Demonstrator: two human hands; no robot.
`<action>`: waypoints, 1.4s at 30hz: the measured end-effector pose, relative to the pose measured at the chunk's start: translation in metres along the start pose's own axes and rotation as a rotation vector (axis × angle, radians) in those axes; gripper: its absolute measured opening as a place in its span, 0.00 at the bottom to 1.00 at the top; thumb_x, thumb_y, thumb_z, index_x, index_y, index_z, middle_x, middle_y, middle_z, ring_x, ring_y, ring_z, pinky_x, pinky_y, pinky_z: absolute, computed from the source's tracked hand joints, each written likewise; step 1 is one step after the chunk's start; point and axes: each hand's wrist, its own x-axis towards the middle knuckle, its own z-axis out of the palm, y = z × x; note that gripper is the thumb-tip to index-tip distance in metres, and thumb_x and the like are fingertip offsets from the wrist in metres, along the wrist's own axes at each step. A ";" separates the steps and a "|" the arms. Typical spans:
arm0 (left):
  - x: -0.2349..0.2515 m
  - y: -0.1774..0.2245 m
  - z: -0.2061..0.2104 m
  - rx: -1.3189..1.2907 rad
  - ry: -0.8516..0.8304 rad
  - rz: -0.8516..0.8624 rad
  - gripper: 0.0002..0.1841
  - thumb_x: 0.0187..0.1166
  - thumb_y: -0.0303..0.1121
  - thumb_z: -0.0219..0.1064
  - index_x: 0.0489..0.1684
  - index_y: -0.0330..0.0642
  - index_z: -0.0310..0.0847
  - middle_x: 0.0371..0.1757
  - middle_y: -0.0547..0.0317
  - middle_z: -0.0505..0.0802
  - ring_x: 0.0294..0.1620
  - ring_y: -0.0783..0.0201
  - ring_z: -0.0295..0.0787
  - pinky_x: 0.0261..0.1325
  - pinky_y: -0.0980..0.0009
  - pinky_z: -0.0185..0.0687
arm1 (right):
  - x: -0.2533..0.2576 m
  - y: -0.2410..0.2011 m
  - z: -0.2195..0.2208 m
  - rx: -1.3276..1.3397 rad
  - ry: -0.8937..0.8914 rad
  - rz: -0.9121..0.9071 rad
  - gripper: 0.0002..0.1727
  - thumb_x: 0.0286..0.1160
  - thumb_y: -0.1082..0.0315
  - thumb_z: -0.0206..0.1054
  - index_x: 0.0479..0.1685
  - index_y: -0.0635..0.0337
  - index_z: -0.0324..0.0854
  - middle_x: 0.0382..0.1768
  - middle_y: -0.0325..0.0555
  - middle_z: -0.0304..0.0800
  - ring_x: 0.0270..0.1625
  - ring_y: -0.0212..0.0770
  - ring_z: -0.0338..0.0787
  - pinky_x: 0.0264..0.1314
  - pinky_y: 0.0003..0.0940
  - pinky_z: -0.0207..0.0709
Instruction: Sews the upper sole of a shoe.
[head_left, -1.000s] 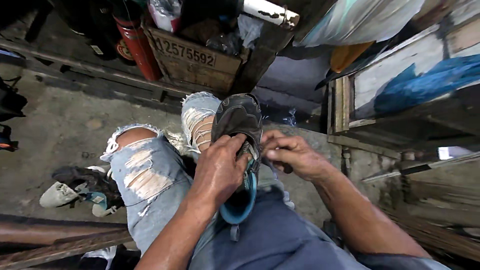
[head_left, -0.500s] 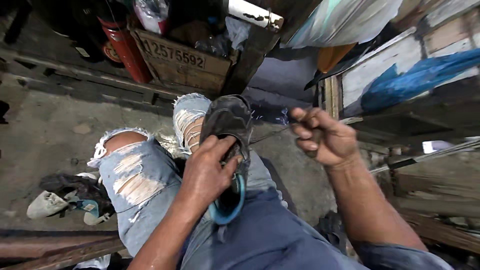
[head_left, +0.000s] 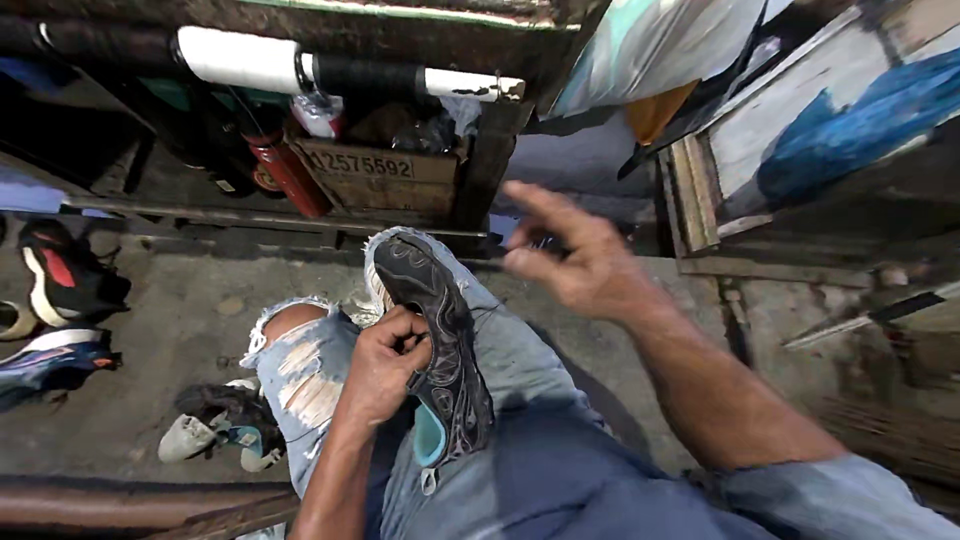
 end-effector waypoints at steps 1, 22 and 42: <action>-0.001 0.002 0.000 0.027 0.004 0.005 0.09 0.71 0.26 0.66 0.21 0.47 0.85 0.30 0.73 0.86 0.33 0.81 0.79 0.36 0.84 0.75 | 0.006 -0.013 0.019 0.079 -0.072 -0.054 0.37 0.77 0.61 0.72 0.88 0.53 0.67 0.39 0.42 0.90 0.35 0.32 0.88 0.38 0.33 0.87; -0.042 -0.020 -0.099 0.832 0.476 -0.230 0.20 0.82 0.44 0.65 0.23 0.36 0.84 0.33 0.53 0.84 0.36 0.61 0.81 0.42 0.59 0.76 | 0.019 -0.019 0.055 0.238 -0.256 -0.015 0.34 0.86 0.65 0.64 0.92 0.51 0.63 0.14 0.36 0.73 0.12 0.29 0.71 0.14 0.27 0.71; -0.023 0.058 0.013 0.161 0.167 -0.150 0.17 0.71 0.31 0.73 0.58 0.39 0.84 0.47 0.62 0.96 0.49 0.70 0.94 0.55 0.71 0.92 | 0.023 -0.037 0.049 0.575 -0.486 0.125 0.36 0.89 0.64 0.60 0.96 0.46 0.52 0.23 0.43 0.83 0.18 0.31 0.80 0.18 0.23 0.76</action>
